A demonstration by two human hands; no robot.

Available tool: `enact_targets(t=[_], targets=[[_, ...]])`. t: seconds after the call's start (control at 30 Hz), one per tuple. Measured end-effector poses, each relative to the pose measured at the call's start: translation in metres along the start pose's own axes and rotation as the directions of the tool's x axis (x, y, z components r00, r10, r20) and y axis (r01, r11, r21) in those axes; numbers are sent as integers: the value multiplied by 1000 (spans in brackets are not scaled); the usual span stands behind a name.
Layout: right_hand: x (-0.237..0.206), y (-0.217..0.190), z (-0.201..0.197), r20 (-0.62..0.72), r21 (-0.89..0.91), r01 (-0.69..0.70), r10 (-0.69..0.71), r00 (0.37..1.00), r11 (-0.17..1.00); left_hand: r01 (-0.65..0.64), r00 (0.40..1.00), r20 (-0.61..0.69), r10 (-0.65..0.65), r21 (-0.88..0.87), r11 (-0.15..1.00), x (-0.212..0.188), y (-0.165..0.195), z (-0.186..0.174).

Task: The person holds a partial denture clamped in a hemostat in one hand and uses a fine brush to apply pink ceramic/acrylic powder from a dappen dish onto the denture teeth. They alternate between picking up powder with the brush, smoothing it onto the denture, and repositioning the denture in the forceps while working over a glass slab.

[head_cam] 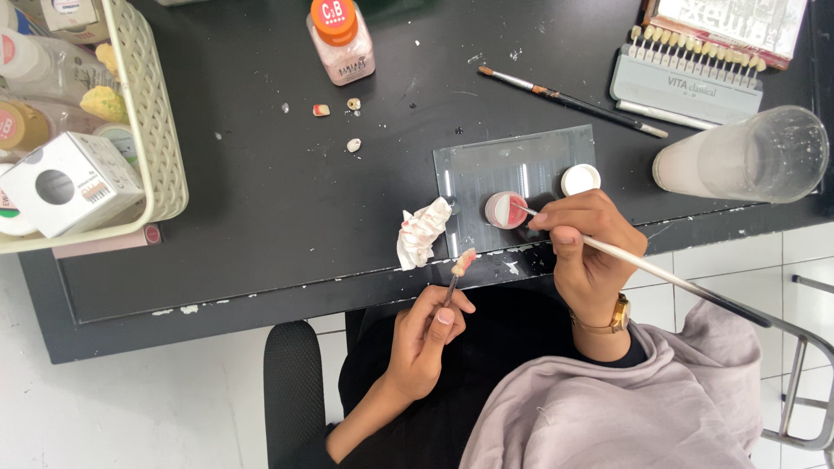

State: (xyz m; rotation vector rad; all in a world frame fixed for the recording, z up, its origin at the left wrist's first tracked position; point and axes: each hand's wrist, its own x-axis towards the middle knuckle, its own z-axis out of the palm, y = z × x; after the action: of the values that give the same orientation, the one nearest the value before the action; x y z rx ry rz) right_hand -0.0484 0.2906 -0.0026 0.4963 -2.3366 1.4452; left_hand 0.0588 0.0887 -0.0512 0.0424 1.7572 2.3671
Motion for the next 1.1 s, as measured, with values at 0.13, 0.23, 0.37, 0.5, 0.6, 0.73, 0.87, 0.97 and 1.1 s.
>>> enact_targets(t=[0.13, 0.23, 0.37, 0.5, 0.6, 0.73, 0.87, 0.97, 1.1], targets=[[1, 0, 0, -6, 30, 35, -34, 999, 999, 2, 1000, -2, -2, -2, 1000, 0, 0, 0], [0, 2, 1, -21, 73, -11, 12, 1000, 997, 3, 1000, 3, -3, -2, 1000, 1, 0, 0], [-3, 6, 0, -58, 127, 6, 1, 998, 992, 4, 1000, -1, -4, -3, 1000, 0, 1, 0], [-8, 12, 1, -142, 226, 45, -12, 990, 973, 6, 1000, 0, -6, -3, 1000, 0, 1, 0], [-10, 17, 2, -270, 363, 104, -2, 963, 926, 3, 1000, 4, -3, 9, 1000, 0, 1, 0], [-12, 17, 0, -294, 355, 216, -110, 949, 910, -10, 1000, 5, 10, 4, 1000, 1, 3, -1], [-18, 12, 2, -116, 416, 214, -182, 976, 884, 19, 1000, 6, -19, 9, 1000, 1, 4, -2], [-22, 9, 10, -20, 468, 267, -292, 956, 842, 44, 999, 11, -44, -2, 999, 1, 6, -2], [-21, 7, 20, 3, 444, 288, -323, 946, 848, 37, 999, 13, -37, -10, 999, 1, 9, -2]])
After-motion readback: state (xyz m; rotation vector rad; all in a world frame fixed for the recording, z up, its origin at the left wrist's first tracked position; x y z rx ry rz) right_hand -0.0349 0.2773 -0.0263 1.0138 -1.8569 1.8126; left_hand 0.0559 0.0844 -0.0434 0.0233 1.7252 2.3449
